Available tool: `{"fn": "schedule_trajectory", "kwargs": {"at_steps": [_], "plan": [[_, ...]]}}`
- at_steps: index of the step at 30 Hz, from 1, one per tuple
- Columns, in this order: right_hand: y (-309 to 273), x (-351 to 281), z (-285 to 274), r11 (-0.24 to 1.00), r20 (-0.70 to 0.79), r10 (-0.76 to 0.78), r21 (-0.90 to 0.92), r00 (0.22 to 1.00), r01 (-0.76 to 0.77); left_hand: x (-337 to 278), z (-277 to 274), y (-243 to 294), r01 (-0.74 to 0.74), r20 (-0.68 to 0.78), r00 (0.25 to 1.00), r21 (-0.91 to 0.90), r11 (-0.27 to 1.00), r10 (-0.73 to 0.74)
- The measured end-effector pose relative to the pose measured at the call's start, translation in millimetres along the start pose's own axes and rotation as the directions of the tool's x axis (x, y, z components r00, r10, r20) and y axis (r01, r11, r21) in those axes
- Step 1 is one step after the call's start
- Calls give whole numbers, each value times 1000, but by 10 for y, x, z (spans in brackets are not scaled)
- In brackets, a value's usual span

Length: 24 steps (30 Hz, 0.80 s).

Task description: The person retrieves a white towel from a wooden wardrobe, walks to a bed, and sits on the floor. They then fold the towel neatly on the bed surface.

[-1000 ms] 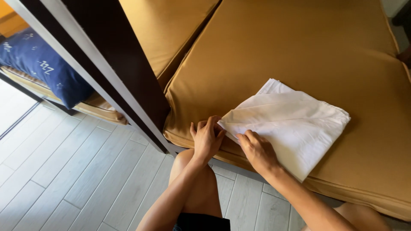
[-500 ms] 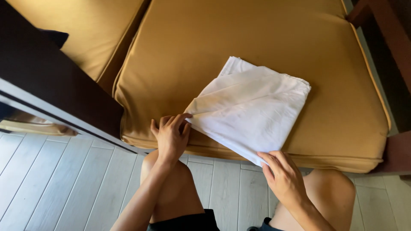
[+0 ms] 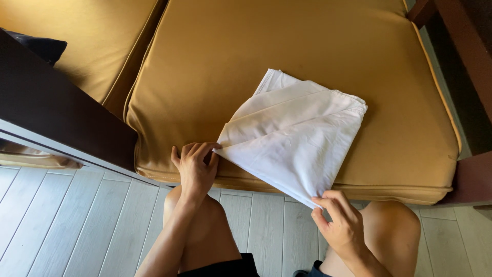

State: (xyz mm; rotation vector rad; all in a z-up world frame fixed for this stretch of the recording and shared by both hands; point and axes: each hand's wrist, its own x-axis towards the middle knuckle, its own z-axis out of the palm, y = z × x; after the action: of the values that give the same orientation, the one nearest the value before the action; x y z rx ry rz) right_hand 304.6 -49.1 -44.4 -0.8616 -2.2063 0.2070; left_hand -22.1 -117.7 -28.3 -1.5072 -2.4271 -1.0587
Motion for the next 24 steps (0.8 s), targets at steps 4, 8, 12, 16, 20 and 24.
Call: {"fn": "schedule_trajectory", "kwargs": {"at_steps": [4,8,12,16,20,24], "plan": [[-5,10,-12,996,83,-66,68,994,60,-22,-40,-38,-23,-13,1000,-105,994,22],[-4,109,-107,983,173,-71,180,982,39,-21,-74,-38,-34,-9,999,-92,995,33],[257,351,-171,962,194,-57,272,979,2,-59,-119,-11,-52,45,998,19,998,51],[670,834,-100,979,93,-124,173,988,107,-83,-14,199,-270,-191,920,327,906,343],[583,1374,111,932,84,-285,258,955,255,-373,239,761,-555,7,830,117,824,558],[821,1502,595,954,342,-286,186,895,233,-554,566,1113,-712,415,687,217,668,597]]}}
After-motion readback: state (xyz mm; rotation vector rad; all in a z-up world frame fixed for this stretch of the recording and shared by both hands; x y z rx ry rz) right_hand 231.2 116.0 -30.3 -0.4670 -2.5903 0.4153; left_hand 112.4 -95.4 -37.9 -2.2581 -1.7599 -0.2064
